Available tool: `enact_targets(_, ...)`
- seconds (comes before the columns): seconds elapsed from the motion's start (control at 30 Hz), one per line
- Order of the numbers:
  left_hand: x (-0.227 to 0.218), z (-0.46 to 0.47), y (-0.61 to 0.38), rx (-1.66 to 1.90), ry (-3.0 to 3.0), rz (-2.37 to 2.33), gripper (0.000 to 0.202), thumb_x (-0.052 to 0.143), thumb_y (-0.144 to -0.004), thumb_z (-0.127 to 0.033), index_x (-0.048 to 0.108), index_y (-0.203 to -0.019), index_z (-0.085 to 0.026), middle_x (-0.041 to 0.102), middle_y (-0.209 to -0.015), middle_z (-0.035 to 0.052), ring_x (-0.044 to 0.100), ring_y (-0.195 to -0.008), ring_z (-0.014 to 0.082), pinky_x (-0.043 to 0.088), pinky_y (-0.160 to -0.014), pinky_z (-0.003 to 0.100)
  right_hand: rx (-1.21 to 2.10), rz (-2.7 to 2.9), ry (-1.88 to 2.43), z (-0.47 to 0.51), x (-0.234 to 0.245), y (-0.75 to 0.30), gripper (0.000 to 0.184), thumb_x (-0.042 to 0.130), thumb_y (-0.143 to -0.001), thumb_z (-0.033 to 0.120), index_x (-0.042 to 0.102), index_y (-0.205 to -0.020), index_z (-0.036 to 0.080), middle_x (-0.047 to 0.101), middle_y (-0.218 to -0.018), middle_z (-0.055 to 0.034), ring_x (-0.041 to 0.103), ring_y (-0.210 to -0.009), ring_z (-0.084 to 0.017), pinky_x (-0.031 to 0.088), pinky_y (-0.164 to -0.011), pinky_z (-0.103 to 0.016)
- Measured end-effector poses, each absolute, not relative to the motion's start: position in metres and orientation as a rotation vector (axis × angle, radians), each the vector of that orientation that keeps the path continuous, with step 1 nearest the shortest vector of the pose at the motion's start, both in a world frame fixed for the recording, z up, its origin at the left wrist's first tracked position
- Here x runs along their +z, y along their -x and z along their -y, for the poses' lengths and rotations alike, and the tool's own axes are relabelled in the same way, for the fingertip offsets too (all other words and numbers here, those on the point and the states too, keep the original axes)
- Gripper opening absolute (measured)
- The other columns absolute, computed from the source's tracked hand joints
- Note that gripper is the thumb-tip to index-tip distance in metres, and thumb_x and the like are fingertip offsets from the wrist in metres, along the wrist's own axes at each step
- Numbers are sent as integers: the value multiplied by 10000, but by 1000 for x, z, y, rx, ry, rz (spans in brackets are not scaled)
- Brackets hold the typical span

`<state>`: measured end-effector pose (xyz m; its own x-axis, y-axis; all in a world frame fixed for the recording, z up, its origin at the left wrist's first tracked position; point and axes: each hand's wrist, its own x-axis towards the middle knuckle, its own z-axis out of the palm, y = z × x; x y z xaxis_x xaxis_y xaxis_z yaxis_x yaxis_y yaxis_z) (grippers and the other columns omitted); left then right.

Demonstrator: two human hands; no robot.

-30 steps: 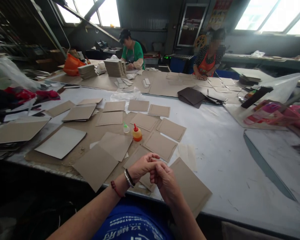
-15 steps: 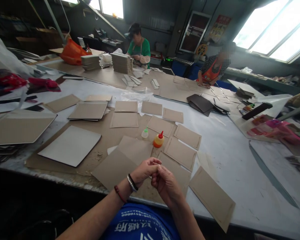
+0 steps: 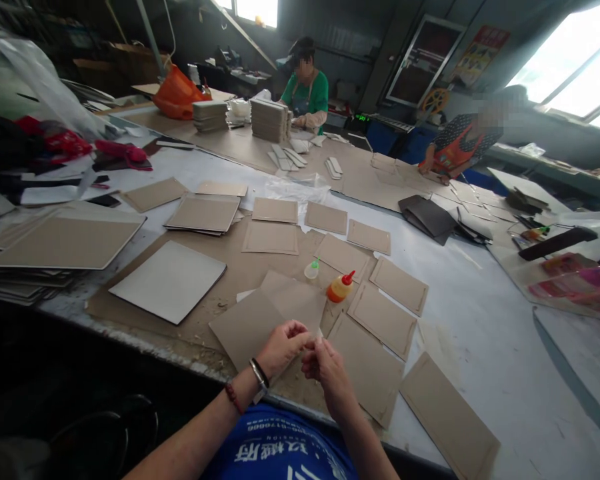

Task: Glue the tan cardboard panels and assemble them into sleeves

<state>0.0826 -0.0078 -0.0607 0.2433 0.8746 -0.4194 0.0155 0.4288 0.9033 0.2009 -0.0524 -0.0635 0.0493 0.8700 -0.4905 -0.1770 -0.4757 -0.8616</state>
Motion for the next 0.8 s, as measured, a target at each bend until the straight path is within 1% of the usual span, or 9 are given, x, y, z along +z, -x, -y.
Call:
enact_targets(0.1,-78,2,-45,853,-1211,-1650,264,505,-715,-373,560,-841,-147,616,-820,69,581,-773,188,465,-732,321,1498,930,1694,60,-101,-203,491,472,-712,648,495,-737,159,547,-584,10,521,-441,-98,372,-380,-190)
enact_targets(0.17,-93,-3,-19,832,-1425,-1935,283,484,-734,-299,559,-948,-130,597,-989,123,551,-961,232,427,-865,369,1538,977,1745,67,-125,-203,456,458,-725,624,465,-719,168,546,-590,15,519,-407,-95,358,-344,-185)
enact_targets(0.23,-108,-8,3,716,-1581,-2088,323,481,-737,-238,542,-1028,-112,568,-1093,155,502,-1075,255,375,-946,400,1589,965,1743,71,-142,-200,403,463,-745,575,456,-741,172,542,-588,27,520,-380,-97,362,-325,-187)
enact_targets(0.33,-127,-11,22,505,-1657,-2179,373,480,-751,-214,512,-1107,-107,561,-1136,159,502,-1094,257,376,-955,410,1663,919,1725,72,-156,-191,295,475,-784,463,449,-831,172,530,-555,49,527,-358,-111,378,-311,-193)
enact_targets(0.4,-137,-9,26,419,-1688,-2192,378,477,-764,-224,510,-1122,-108,564,-1141,153,508,-1091,252,384,-951,404,1707,874,1731,69,-160,-186,223,454,-813,384,424,-879,173,523,-533,58,534,-357,-119,386,-311,-193)
enact_targets(0.5,-148,-4,28,392,-1763,-2190,365,462,-780,-232,522,-1118,-108,556,-1154,148,493,-1110,248,369,-968,397,1746,795,1771,62,-162,-182,146,427,-836,315,382,-874,181,516,-512,67,531,-350,-116,377,-310,-181)
enact_targets(0.63,-155,-5,35,430,-1834,-2191,386,446,-789,-231,513,-1141,-87,551,-1137,163,487,-1100,259,376,-950,400,1749,699,1820,57,-161,-179,164,460,-821,321,354,-815,197,503,-492,76,508,-328,-105,351,-303,-168)
enact_targets(0.73,-157,-12,43,384,-1882,-2195,389,453,-784,-237,520,-1141,-97,558,-1081,160,494,-1070,268,369,-935,429,1724,635,1824,59,-157,-173,190,465,-805,338,333,-765,207,505,-485,73,507,-334,-102,343,-302,-163)
enact_targets(0.8,-157,-18,49,330,-1891,-2152,386,464,-777,-255,538,-1123,-101,557,-1026,148,503,-1036,261,370,-928,420,1694,606,1823,61,-154,-167,207,467,-789,351,324,-739,210,500,-473,74,501,-337,-97,336,-301,-159)
